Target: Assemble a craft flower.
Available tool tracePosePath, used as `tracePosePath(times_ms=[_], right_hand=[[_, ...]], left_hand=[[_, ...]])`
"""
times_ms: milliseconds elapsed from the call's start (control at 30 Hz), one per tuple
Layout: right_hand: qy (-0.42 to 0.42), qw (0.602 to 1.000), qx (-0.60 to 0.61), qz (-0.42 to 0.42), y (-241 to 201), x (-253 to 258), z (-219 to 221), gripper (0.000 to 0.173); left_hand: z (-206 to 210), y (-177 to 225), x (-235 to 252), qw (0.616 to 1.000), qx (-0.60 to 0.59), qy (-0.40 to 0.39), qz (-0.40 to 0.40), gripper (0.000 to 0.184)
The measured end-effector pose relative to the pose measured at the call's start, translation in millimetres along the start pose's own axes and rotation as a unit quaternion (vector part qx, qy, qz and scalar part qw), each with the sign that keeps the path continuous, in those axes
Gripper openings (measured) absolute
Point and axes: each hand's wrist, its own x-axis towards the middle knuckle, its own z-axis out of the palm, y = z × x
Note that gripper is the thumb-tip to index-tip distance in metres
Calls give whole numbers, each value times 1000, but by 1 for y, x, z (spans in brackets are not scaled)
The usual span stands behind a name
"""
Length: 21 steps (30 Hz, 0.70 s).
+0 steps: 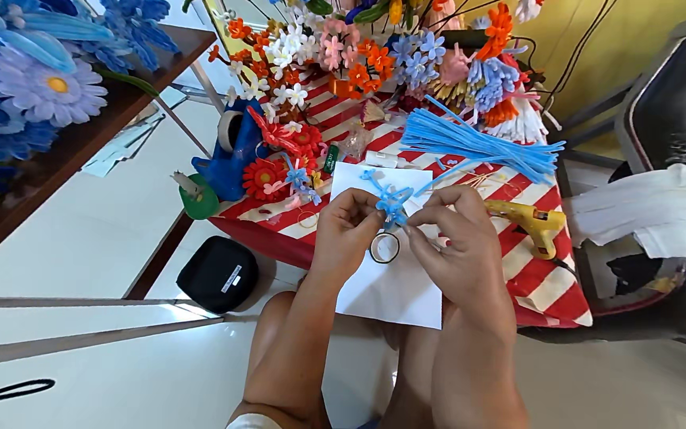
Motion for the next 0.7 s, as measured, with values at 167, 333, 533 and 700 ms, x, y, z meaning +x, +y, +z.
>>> tracePosePath(times_ms=[167,333,533,700], right_hand=[[13,1000,0,12,2,0,1,10],[-5,1000,2,-1,-1,0,5,13],[-13,1000,-16,-17,0,1,14,9],[11,998,53,-13,-1,0,9,9]], left_hand=[[2,0,0,1000,-5,1,-5,12],[4,-2,-1,1000,17,6,5,12],[6,-5,-1,1000,24,9,17,12],[3,-3,0,1000,23,6,13,12]])
